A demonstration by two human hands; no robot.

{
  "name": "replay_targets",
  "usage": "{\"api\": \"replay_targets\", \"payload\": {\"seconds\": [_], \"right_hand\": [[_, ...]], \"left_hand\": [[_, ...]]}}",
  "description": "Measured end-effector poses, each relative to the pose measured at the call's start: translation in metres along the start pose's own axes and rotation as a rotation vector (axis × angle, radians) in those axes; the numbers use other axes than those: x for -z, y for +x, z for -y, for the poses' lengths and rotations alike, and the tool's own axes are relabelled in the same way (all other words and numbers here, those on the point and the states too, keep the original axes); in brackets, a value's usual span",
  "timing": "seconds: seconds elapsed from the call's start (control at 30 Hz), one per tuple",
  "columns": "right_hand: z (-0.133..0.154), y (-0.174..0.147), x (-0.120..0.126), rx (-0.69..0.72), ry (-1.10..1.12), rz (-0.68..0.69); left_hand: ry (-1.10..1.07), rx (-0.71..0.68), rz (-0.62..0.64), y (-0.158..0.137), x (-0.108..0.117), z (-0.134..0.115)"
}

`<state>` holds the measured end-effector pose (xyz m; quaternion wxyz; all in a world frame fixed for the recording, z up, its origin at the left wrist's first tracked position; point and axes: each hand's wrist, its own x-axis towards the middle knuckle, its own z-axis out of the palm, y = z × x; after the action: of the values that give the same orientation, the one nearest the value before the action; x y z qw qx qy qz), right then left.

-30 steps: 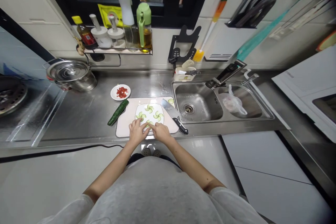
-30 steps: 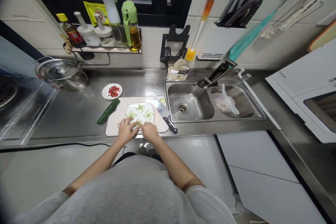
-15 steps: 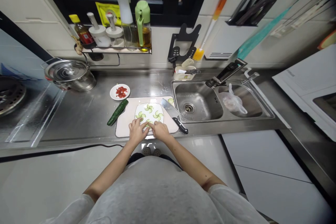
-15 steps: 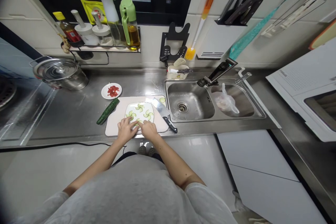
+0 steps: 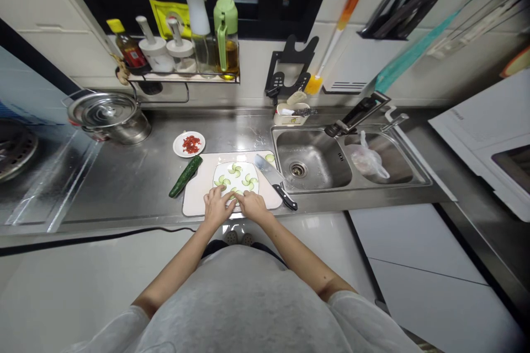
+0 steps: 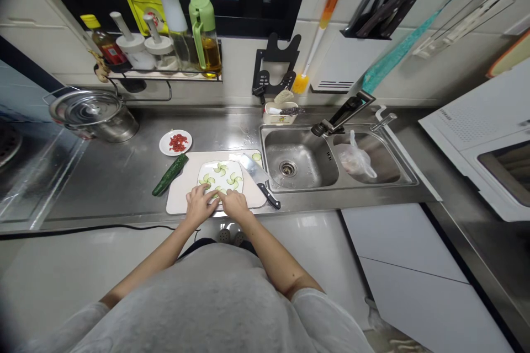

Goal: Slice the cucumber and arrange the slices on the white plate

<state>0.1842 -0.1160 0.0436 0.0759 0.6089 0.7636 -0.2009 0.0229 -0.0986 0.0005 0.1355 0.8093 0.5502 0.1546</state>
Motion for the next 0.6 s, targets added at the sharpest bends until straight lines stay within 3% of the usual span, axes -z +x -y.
{"api": "replay_targets", "payload": {"seconds": [0.3,0.6], "right_hand": [[0.002,0.001,-0.002,-0.017,0.020,-0.015],[0.000,0.003,-0.007,-0.021,0.025,-0.054]], "left_hand": [[-0.043,0.014,-0.053,-0.001,-0.001,0.003],[-0.106,0.162,-0.175,-0.010,0.008,0.016]]}}
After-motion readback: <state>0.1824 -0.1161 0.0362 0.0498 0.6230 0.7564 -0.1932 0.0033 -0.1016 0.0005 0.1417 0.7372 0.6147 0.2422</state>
